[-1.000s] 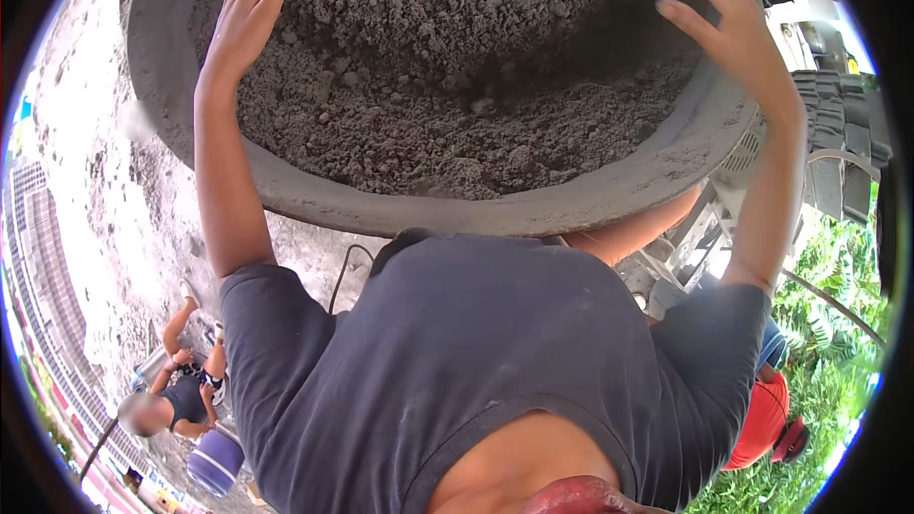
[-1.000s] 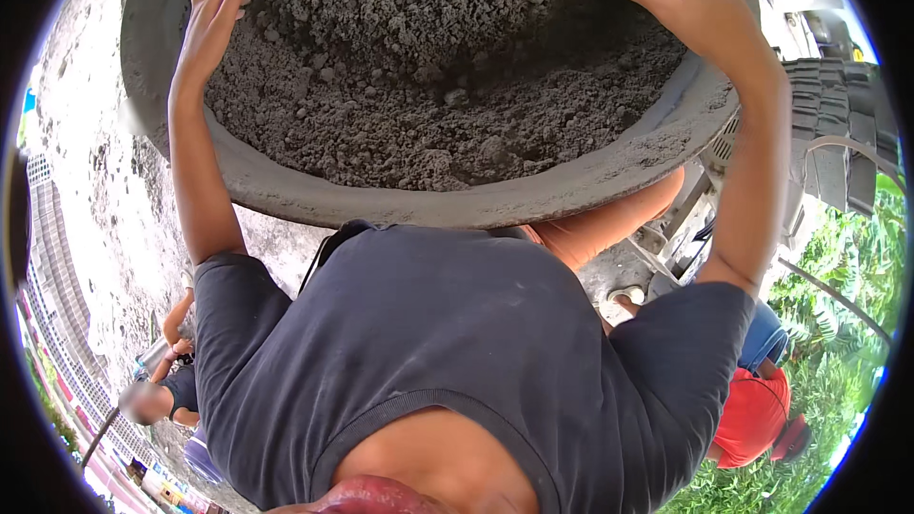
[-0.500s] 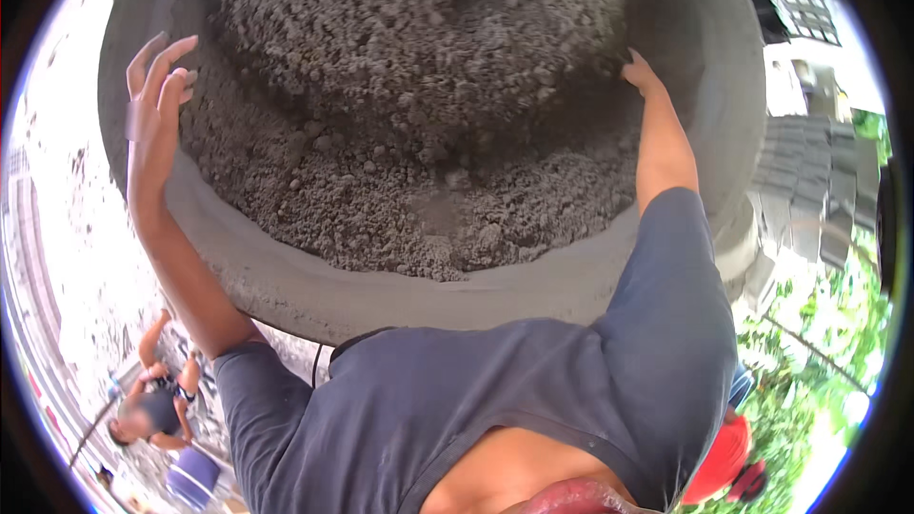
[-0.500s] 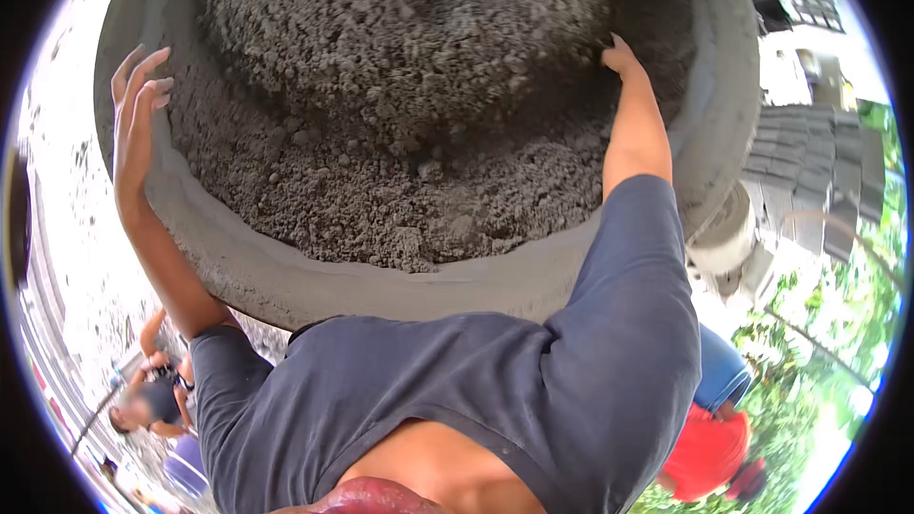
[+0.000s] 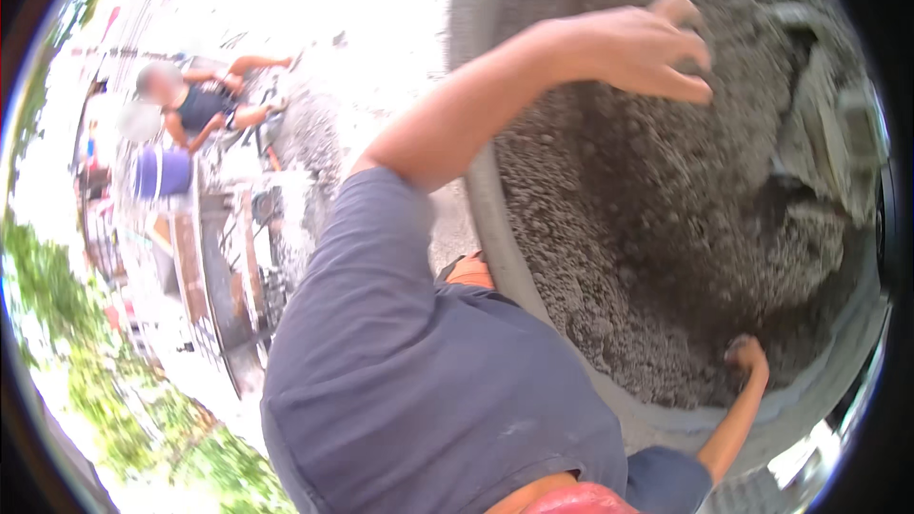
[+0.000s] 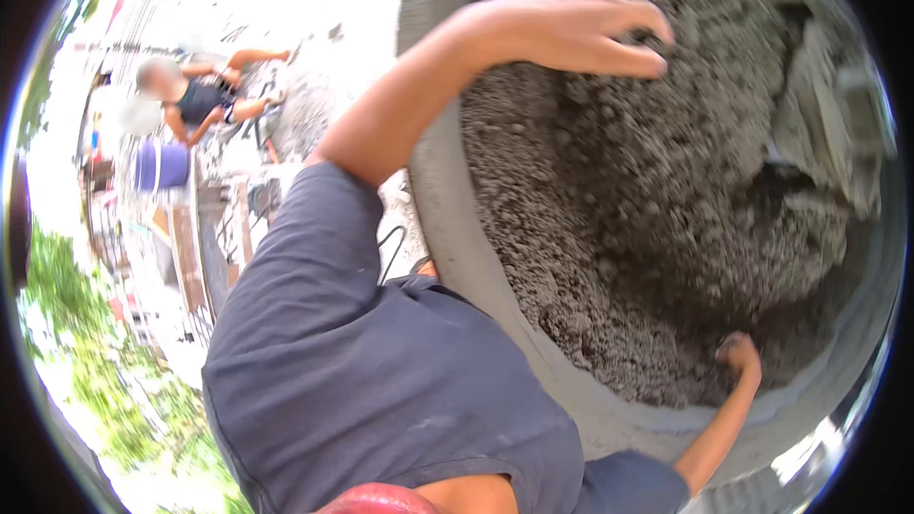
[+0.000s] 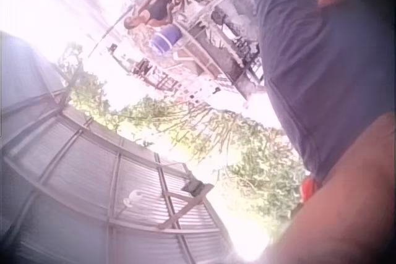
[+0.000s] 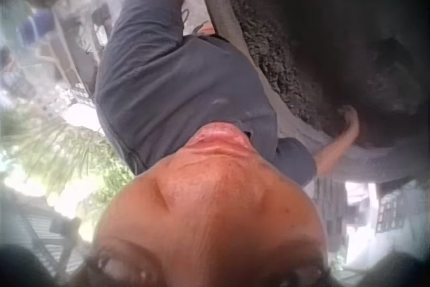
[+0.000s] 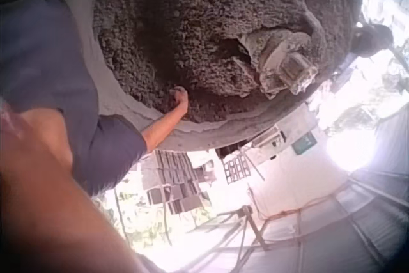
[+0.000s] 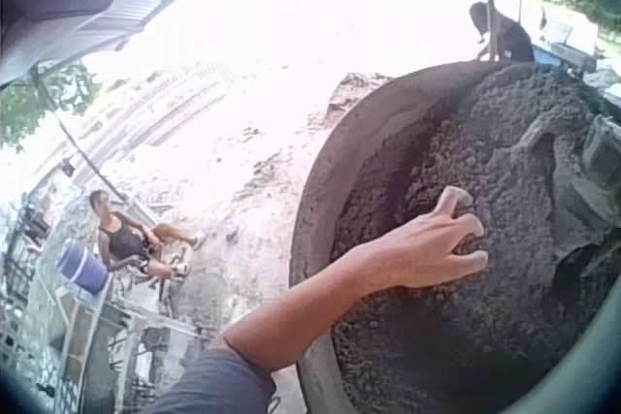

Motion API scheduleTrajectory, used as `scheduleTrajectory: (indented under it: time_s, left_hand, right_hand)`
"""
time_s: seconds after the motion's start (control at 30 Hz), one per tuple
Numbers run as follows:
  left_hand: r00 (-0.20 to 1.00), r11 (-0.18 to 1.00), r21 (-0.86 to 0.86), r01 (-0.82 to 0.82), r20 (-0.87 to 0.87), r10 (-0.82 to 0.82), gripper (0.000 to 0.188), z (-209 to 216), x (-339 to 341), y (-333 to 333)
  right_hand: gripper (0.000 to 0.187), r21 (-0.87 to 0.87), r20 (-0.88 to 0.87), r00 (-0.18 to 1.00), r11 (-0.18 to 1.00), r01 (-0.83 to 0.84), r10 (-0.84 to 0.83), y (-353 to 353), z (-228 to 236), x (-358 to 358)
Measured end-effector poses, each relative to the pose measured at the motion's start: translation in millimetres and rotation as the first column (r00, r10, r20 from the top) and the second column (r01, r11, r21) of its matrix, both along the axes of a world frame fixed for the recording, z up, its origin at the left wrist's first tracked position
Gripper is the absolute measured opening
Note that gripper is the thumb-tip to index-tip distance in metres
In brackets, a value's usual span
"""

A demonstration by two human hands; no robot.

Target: The person repeatedly reaches into a rotating concrete mixer pan by hand, scoops up and squeezes clumps of the mortar mixture, and tosses clumps back into the pan.

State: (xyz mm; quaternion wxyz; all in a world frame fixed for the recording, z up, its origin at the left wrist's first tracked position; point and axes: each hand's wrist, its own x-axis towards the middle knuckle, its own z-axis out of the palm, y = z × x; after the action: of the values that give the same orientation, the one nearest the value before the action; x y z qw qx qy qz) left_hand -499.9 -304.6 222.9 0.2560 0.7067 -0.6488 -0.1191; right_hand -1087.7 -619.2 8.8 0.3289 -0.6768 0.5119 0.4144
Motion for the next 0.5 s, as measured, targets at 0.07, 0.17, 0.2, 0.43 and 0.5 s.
scheduleTrajectory:
  time_s: [0.07,0.17,0.2,0.43,0.5]
  left_hand:
    - [0.997,0.994,0.105,0.005,-0.072,0.003,0.057,2,-6,0]
    - [0.997,0.989,0.147,0.031,-0.076,-0.02,0.057,10,-8,1]
    - [0.994,0.985,0.155,0.073,-0.095,-0.058,0.058,11,-8,1]
    - [0.994,0.984,0.16,0.081,-0.081,-0.069,0.06,7,-4,-7]
    - [0.991,0.98,0.186,0.075,-0.119,-0.054,0.06,6,-2,-8]
  right_hand:
    - [0.034,-0.208,0.075,0.947,0.933,-0.293,0.314,34,37,13]
    - [0.035,-0.245,0.146,0.953,0.943,-0.226,0.266,98,121,72]
    - [0.036,-0.208,0.151,0.978,0.971,-0.113,0.147,126,155,95]
    - [0.039,-0.565,0.61,0.571,0.807,-0.173,0.55,222,238,136]
    - [0.036,-0.662,0.592,0.458,0.724,-0.194,0.664,232,230,141]
